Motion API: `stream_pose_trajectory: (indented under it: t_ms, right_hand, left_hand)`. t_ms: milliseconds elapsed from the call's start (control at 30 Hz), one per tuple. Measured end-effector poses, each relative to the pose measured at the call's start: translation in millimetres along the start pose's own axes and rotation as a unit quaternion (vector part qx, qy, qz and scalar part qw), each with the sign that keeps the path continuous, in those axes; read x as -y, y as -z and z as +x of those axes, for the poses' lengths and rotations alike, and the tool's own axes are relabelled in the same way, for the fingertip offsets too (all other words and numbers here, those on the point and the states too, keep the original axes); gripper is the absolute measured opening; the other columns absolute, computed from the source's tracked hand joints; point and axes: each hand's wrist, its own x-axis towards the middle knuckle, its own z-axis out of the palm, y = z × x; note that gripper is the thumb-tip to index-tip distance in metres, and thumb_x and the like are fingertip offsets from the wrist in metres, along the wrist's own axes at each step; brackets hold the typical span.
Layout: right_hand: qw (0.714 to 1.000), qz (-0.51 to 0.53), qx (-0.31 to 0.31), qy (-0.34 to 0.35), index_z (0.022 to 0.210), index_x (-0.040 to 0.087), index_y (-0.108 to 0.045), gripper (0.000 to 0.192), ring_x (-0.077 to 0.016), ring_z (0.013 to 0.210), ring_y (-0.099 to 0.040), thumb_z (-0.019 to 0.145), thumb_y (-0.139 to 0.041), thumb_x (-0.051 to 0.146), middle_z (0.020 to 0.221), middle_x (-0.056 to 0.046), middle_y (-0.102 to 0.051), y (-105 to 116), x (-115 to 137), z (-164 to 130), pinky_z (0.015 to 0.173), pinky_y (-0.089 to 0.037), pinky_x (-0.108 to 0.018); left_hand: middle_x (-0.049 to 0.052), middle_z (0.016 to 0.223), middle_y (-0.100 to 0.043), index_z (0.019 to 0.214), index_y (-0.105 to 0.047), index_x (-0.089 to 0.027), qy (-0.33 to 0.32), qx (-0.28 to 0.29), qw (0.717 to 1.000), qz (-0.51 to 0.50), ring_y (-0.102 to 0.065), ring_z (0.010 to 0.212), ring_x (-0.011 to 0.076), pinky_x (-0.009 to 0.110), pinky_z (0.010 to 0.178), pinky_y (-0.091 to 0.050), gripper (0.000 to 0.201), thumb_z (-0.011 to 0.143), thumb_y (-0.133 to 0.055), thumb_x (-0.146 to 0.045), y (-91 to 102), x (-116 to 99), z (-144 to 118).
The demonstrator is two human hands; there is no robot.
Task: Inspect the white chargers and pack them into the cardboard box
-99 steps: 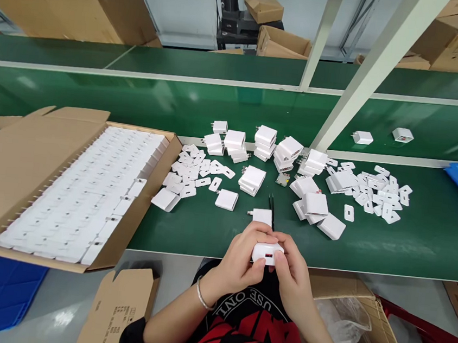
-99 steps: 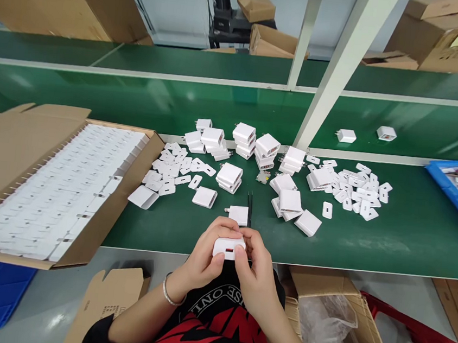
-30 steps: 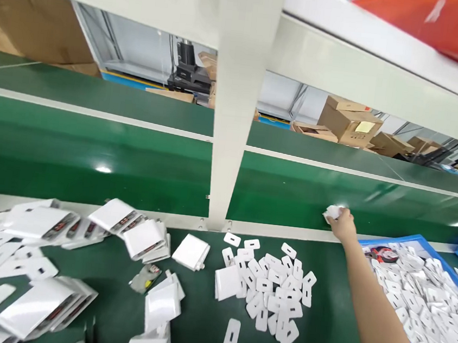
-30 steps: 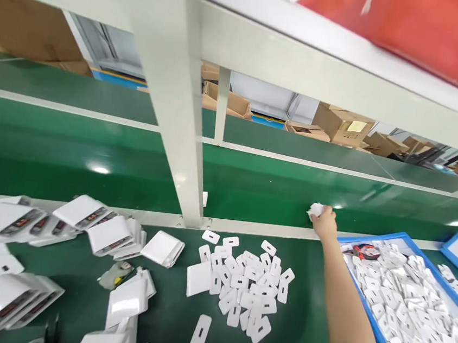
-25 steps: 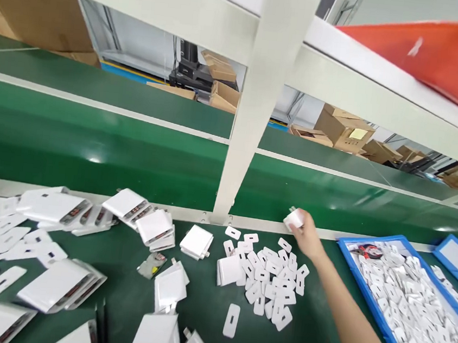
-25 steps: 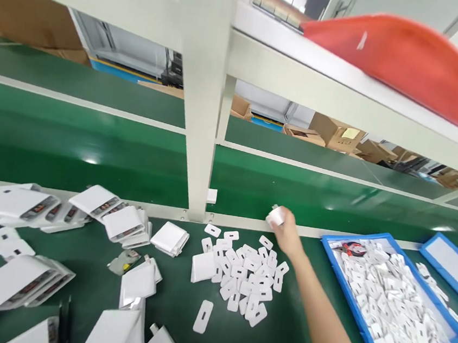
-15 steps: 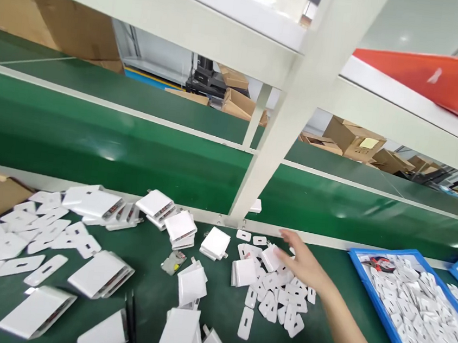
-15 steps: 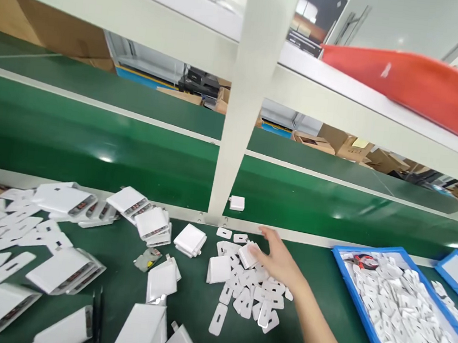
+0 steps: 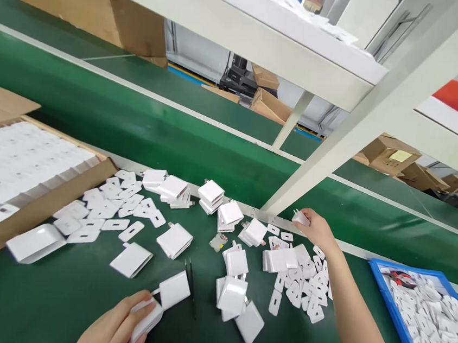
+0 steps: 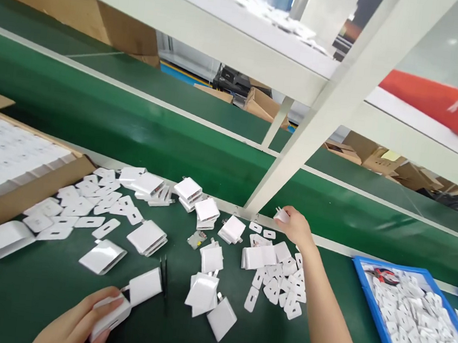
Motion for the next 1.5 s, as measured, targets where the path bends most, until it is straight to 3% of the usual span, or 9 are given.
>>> stream_pose_trajectory:
  t_ms: [200, 367, 500, 600, 700, 800, 933, 1133, 1500]
  right_hand:
    - [0.997, 0.057, -0.037, 0.038, 0.128, 0.026, -0.067, 0.05, -0.0333, 0.117, -0.073, 0.092, -0.069, 0.061, 0.129, -0.011, -0.076, -10, 30, -113, 0.098, -0.06, -0.045]
    - [0.996, 0.033, -0.068, 0.049, 0.13, 0.022, -0.064, 0.053, -0.0363, 0.12, -0.069, 0.09, -0.066, 0.056, 0.131, -0.016, -0.071, -40, 54, -138, 0.103, -0.056, -0.054]
    - [0.962, 0.079, -0.257, 0.043, 0.127, 0.021, -0.065, 0.051, -0.0364, 0.122, -0.064, 0.093, -0.067, 0.058, 0.126, -0.016, -0.068, -48, 90, -175, 0.105, -0.051, -0.055]
    - [0.909, 0.165, -0.38, 0.044, 0.118, 0.023, -0.066, 0.03, -0.0252, 0.09, -0.065, 0.103, -0.06, 0.048, 0.097, -0.007, -0.066, -75, 147, -226, 0.086, -0.054, -0.042]
    - [0.923, 0.311, -0.179, 0.137, 0.133, 0.024, -0.061, 0.039, -0.0194, 0.072, -0.06, 0.108, -0.047, 0.051, 0.088, -0.003, -0.065, -118, 211, -273, 0.068, -0.051, -0.032]
    - [0.887, 0.431, -0.024, 0.166, 0.144, 0.023, -0.054, 0.055, -0.0204, 0.076, -0.063, 0.109, -0.038, 0.062, 0.097, -0.004, -0.068, -148, 255, -294, 0.069, -0.052, -0.032]
    - [0.837, 0.52, -0.012, 0.17, 0.136, 0.025, -0.061, 0.051, -0.0232, 0.093, -0.066, 0.108, -0.044, 0.063, 0.119, -0.008, -0.069, -160, 270, -298, 0.08, -0.055, -0.033]
    - [0.842, 0.514, -0.064, 0.149, 0.13, 0.025, -0.064, 0.04, -0.0204, 0.079, -0.061, 0.107, -0.051, 0.055, 0.097, -0.004, -0.068, -173, 265, -308, 0.071, -0.05, -0.031]
    - [0.819, 0.568, -0.063, 0.054, 0.115, 0.023, -0.066, 0.044, -0.0169, 0.064, -0.056, 0.106, -0.047, 0.062, 0.079, 0.0, -0.063, -188, 279, -316, 0.056, -0.046, -0.027]
  left_hand:
    - [0.013, 0.113, -0.075, 0.118, -0.067, -0.017, 0.006, -0.023, 0.999, -0.033, -0.076, 0.095, 0.024, 0.031, 0.083, -0.061, 0.025, 0.1, -0.049, -0.018, 8.1, -10, 17]
    - [0.013, 0.12, -0.069, 0.123, -0.064, -0.019, 0.061, -0.02, 0.98, -0.187, -0.074, 0.097, 0.0225, 0.029, 0.08, -0.059, 0.025, 0.102, -0.049, -0.019, 10.2, -6, 10]
    - [0.01, 0.119, -0.063, 0.122, -0.06, -0.023, 0.128, -0.019, 0.913, -0.387, -0.069, 0.103, 0.0222, 0.032, 0.086, -0.057, 0.024, 0.109, -0.04, -0.023, 24.6, -1, 8]
    - [0.011, 0.121, -0.059, 0.124, -0.058, -0.024, 0.133, -0.013, 0.869, -0.476, -0.063, 0.107, 0.0251, 0.037, 0.091, -0.054, 0.027, 0.112, -0.036, -0.032, 40.7, -7, 14]
    - [0.012, 0.125, -0.053, 0.129, -0.055, -0.025, 0.094, -0.02, 0.853, -0.513, -0.057, 0.112, 0.0271, 0.042, 0.096, -0.052, 0.031, 0.113, -0.035, -0.043, 52.9, -17, 24]
    - [0.01, 0.123, -0.047, 0.131, -0.052, -0.026, 0.039, -0.037, 0.852, -0.52, -0.053, 0.111, 0.0263, 0.041, 0.094, -0.051, 0.032, 0.112, -0.035, -0.047, 60.1, -23, 32]
    - [0.01, 0.124, -0.044, 0.133, -0.051, -0.028, -0.004, -0.024, 0.866, -0.499, -0.049, 0.116, 0.0271, 0.041, 0.094, -0.05, 0.034, 0.113, -0.035, -0.049, 68.6, -22, 32]
    - [0.01, 0.117, -0.056, 0.142, -0.056, -0.026, 0.059, 0.066, 0.854, -0.512, -0.056, 0.096, 0.0241, 0.037, 0.083, -0.05, 0.054, 0.113, -0.025, -0.059, 73.7, -20, 18]
    - [0.006, 0.099, -0.067, 0.118, -0.076, -0.021, 0.163, 0.073, 0.821, -0.542, -0.059, 0.084, 0.0195, 0.032, 0.077, -0.048, 0.044, 0.114, -0.041, -0.048, 66.8, -24, 12]
